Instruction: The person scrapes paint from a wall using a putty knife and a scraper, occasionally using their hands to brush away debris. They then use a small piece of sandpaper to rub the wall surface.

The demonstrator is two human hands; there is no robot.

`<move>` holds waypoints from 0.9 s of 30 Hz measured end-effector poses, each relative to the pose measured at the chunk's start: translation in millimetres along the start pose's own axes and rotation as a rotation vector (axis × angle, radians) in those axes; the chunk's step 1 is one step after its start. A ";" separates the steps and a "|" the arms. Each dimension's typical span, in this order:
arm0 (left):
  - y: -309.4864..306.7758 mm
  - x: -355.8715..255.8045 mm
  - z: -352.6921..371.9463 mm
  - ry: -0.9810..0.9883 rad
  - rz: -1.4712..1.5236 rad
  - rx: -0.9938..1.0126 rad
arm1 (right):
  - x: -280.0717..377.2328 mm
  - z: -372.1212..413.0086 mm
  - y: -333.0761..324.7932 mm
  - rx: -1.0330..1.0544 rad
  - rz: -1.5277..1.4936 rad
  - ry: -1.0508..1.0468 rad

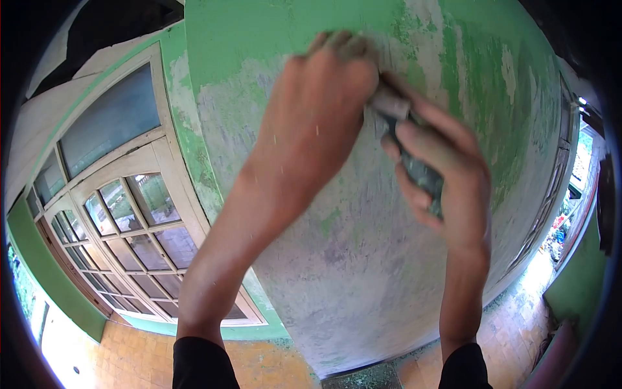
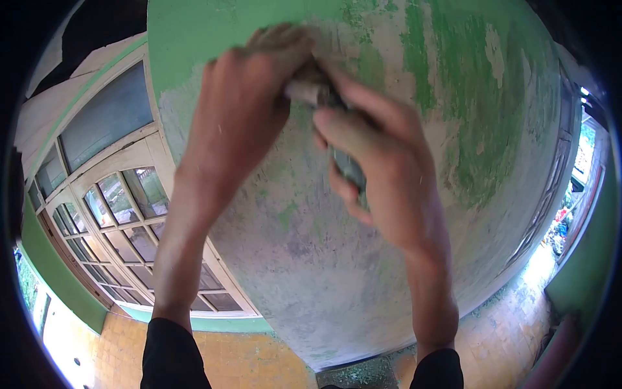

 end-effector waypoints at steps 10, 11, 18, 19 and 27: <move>10.1 -4.2 -1.6 -0.065 0.002 0.181 | -4.7 1.5 -9.7 -0.034 -0.008 -0.001; 6.9 -18.0 15.1 -0.014 -0.022 0.099 | -17.7 17.8 -8.0 -0.007 -0.027 0.031; 15.2 4.5 -14.6 -0.099 0.014 0.276 | 9.3 -7.3 -3.9 -0.003 -0.016 -0.018; 10.3 -6.8 -4.2 -0.039 -0.035 0.169 | -2.5 2.2 -6.2 0.004 -0.041 0.040; 16.1 -2.5 -13.5 -0.034 -0.007 0.276 | 2.0 -4.1 -12.0 0.003 0.011 0.051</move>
Point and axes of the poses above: each hand's wrist, its own z-axis away from the middle knuckle, its own y-axis out of the palm, x = y × z, the point moved 9 cm from there along -z, towards the middle knuckle, and after that the axes turned 6 degrees about -z, right-handed, at the moved point
